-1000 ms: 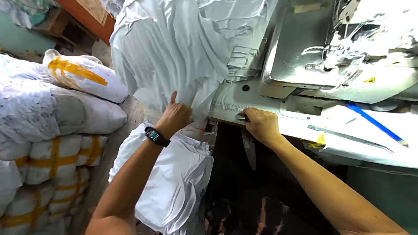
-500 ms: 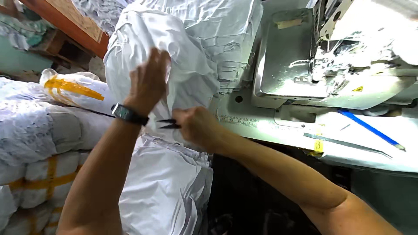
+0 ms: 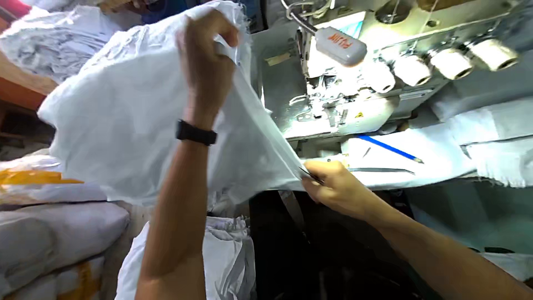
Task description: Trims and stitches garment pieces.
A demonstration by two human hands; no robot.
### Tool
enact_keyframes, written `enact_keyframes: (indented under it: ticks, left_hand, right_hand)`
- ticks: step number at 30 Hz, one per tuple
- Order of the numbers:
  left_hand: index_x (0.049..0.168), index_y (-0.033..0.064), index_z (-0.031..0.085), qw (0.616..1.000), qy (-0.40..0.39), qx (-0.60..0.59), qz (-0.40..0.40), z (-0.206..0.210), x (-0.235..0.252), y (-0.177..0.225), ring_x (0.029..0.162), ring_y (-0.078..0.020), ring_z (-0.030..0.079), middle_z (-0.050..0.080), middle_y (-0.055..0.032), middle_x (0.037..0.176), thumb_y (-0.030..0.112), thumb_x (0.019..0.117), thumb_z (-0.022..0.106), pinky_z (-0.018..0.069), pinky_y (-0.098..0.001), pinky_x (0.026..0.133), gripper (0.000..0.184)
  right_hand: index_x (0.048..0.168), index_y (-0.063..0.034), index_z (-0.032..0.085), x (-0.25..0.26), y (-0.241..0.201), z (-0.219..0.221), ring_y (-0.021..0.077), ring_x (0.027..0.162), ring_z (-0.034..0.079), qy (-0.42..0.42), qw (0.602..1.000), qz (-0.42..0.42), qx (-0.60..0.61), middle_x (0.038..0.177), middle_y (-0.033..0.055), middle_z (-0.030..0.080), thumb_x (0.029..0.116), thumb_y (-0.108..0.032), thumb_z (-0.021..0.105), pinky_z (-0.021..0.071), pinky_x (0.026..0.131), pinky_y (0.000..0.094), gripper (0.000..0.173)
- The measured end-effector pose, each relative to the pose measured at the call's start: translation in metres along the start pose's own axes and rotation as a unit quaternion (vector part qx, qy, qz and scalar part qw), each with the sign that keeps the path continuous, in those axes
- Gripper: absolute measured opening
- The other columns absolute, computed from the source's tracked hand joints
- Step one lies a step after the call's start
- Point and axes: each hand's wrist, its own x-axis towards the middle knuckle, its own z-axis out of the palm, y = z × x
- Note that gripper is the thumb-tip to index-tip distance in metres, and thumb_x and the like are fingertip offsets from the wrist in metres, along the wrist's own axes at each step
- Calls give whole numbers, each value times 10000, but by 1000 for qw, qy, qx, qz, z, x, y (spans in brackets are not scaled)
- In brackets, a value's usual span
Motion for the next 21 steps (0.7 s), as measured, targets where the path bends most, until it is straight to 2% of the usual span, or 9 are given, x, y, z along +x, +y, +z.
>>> enact_keyframes:
  ticks: [2, 4, 6, 8, 12, 14, 17, 19, 21]
  left_hand:
    - [766, -55, 631, 990, -31, -136, 33, 50, -11, 11, 798, -192, 666, 682, -146, 786, -64, 848, 513, 506, -368, 762, 144]
    - [742, -33, 576, 980, -78, -181, 20, 80, -22, 19, 688, -145, 567, 589, -97, 704, -62, 818, 469, 435, -326, 661, 134]
    - [849, -19, 616, 977, -117, -181, 1, 89, -30, 20, 695, -104, 553, 590, -66, 741, -17, 846, 473, 437, -286, 664, 143]
    - [986, -20, 672, 971, -172, -168, -10, 79, -33, 18, 735, -100, 604, 657, -81, 824, 40, 879, 587, 500, -282, 705, 150]
    - [921, -16, 700, 944, -283, -99, -136, 61, -24, 38, 719, -183, 581, 646, -106, 791, 103, 928, 717, 477, -406, 712, 120]
    - [928, -23, 705, 954, -224, -75, -184, 76, -17, 49, 748, -189, 588, 655, -116, 819, 106, 914, 707, 476, -405, 724, 130]
    - [1172, -31, 674, 969, -162, -47, -182, 101, -10, 57, 1068, -333, 677, 701, -220, 1112, 143, 913, 695, 511, -554, 949, 313]
    - [1277, -37, 603, 971, -180, -47, -151, 99, -20, 56, 1077, -412, 657, 661, -272, 1168, 156, 970, 645, 494, -644, 913, 365]
    - [1260, -17, 587, 978, -177, -52, -102, 88, -39, 44, 940, -403, 658, 648, -268, 1094, 208, 987, 627, 512, -647, 762, 356]
  right_hand:
    - [813, -118, 634, -32, 27, -9, 1, 511, 512, -4, 999, 40, -6, 597, -60, 543, 967, -206, 547, 449, 501, 210, 198]
    - [801, -130, 620, -48, 42, -8, 1, 517, 500, 15, 997, 69, -12, 596, -69, 528, 964, -217, 543, 431, 512, 212, 201]
    - [809, -118, 626, -52, 53, -1, -3, 523, 501, 34, 996, 81, -14, 601, -64, 531, 965, -203, 544, 427, 511, 196, 196]
    - [812, -113, 631, -54, 60, 1, -12, 529, 510, 25, 996, 83, -2, 606, -63, 541, 975, -200, 555, 432, 516, 182, 201]
    - [784, -96, 623, -59, 64, -10, -38, 526, 498, -25, 995, 83, 58, 603, -69, 540, 940, -145, 560, 425, 514, 159, 176]
    - [815, -84, 616, -54, 56, -10, -59, 522, 495, -21, 987, 109, 120, 609, -93, 536, 961, -112, 535, 434, 515, 136, 169]
    - [870, -41, 621, -48, 42, -10, -33, 521, 523, 0, 979, 103, 178, 625, -61, 571, 1016, -130, 532, 457, 513, 149, 193]
    - [883, -20, 662, -51, 39, -27, -2, 550, 541, 20, 989, 72, 126, 644, -14, 601, 1058, -224, 558, 465, 549, 176, 288]
    - [925, -12, 718, -64, 34, -56, 6, 598, 564, 112, 989, 68, 67, 696, 4, 638, 1043, -218, 579, 490, 593, 187, 275]
